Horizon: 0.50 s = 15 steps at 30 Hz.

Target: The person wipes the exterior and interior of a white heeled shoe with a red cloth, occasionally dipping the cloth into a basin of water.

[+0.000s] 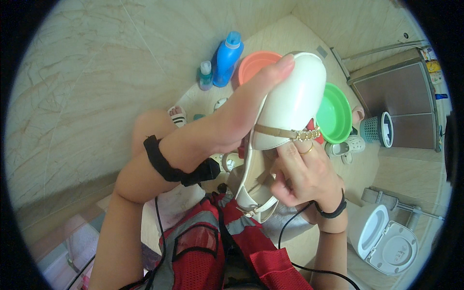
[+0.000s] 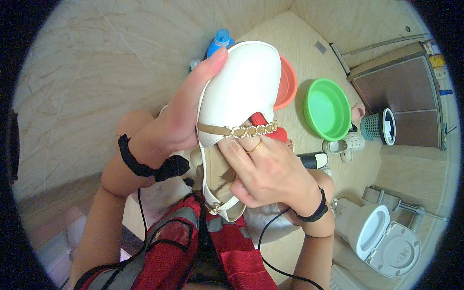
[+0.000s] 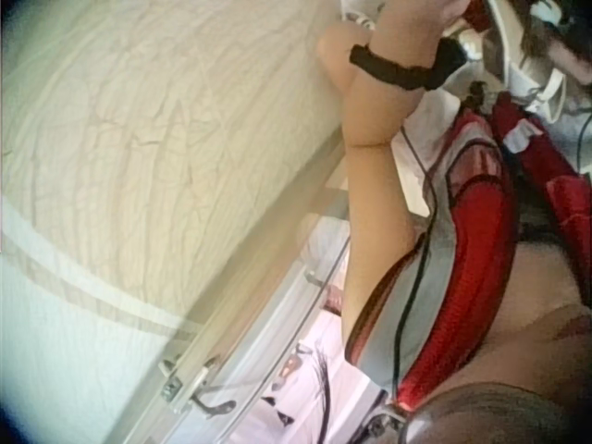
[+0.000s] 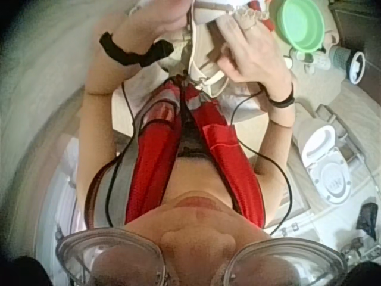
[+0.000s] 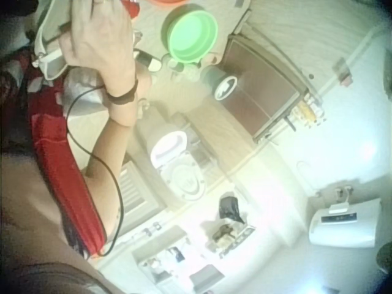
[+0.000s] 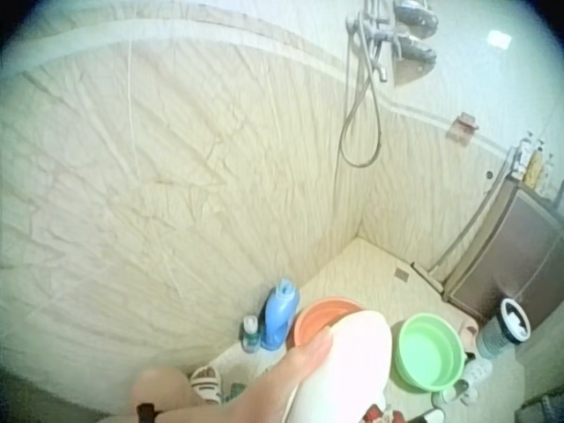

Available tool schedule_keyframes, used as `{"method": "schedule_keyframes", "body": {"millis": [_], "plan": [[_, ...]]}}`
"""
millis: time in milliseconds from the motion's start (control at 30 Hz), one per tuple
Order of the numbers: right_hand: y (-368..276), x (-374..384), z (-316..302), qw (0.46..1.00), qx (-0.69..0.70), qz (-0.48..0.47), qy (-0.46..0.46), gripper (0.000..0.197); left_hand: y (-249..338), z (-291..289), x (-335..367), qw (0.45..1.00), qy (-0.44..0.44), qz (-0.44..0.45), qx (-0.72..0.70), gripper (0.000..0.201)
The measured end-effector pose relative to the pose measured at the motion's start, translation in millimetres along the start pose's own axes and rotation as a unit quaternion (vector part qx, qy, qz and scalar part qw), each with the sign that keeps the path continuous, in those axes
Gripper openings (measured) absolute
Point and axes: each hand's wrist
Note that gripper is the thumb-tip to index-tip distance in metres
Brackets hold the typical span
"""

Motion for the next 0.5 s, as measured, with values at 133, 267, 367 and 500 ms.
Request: {"method": "schedule_keyframes", "body": {"millis": [133,267,367,500], "plan": [[-2.2,3.7,2.1,1.000,0.009,-0.010,0.026,0.067,4.5,2.3,-1.8,0.999,0.008,-0.041,-0.031,0.048],[-2.7,6.6,1.3,1.000,0.006,-0.009,0.015,0.070,5.4,-0.6,-2.9,0.996,0.007,-0.052,-0.067,0.044],[-4.1,9.0,-0.9,1.000,0.007,-0.008,-0.009,0.073,4.7,-5.8,-0.5,0.995,0.000,-0.058,-0.086,0.041],[-3.2,9.1,2.4,0.999,0.011,-0.035,0.003,0.075,7.4,-7.2,-3.7,0.990,-0.021,-0.073,-0.119,0.036]]}}
Point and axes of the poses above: each hand's wrist, its own x-axis towards the middle knuckle, its own z-axis out of the palm, y = z × x, and after that the axes turned 11 degrees about -z, right-handed
